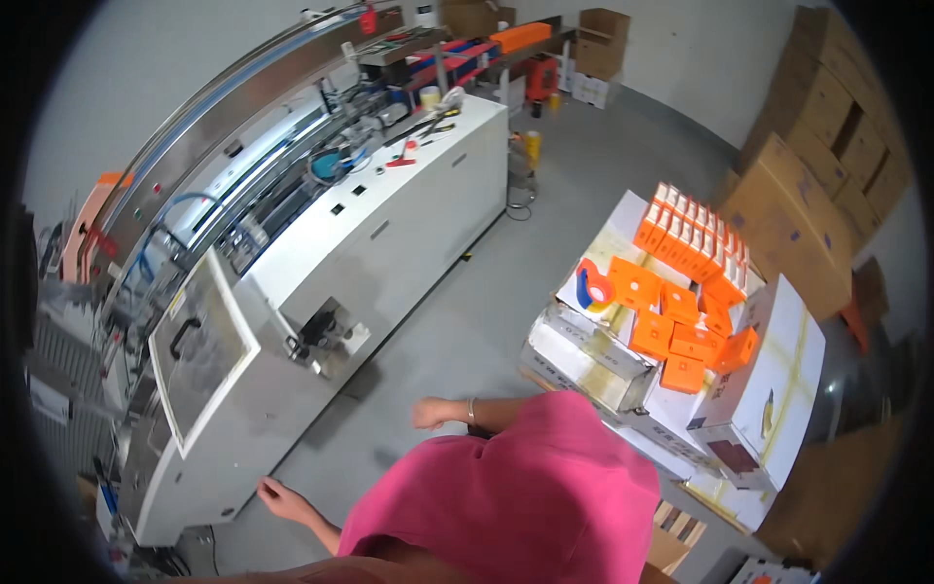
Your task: Packing small finished orange boxes from a production machine into a larger cardboard shipping carton.
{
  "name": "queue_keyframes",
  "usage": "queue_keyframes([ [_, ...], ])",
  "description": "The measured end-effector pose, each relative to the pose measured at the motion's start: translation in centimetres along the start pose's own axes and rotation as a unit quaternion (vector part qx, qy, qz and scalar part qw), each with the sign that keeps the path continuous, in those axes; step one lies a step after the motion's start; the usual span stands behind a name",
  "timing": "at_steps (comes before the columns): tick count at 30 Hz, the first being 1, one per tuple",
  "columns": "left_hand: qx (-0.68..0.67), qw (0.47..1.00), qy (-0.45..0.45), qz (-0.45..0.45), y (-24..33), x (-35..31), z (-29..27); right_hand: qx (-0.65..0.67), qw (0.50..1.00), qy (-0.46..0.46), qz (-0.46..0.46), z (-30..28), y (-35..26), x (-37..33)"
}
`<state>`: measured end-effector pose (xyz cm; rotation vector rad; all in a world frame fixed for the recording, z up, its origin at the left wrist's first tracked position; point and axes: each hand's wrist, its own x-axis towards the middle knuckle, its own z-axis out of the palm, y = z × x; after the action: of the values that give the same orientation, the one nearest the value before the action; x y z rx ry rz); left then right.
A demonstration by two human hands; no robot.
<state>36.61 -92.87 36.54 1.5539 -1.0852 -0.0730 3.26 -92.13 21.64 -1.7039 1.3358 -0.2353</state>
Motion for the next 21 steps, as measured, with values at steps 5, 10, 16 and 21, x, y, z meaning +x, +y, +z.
queue_keyframes([
  [5,0.010,0.983,-0.028,0.181,9.2,8.7,7.3,0.323,0.945,-0.056,0.018,-6.0,-0.3,5.2],
  [10,0.116,0.945,-0.005,0.306,9.0,15.0,10.2,0.286,0.957,-0.040,-0.026,-16.6,-10.2,13.3],
  [16,0.174,0.919,-0.040,0.352,11.6,21.6,14.7,0.319,0.939,-0.045,-0.116,-24.5,-15.0,16.1],
  [21,0.143,0.935,-0.095,0.310,15.2,26.4,18.7,0.247,0.954,-0.084,-0.149,-31.5,-18.2,22.0],
])
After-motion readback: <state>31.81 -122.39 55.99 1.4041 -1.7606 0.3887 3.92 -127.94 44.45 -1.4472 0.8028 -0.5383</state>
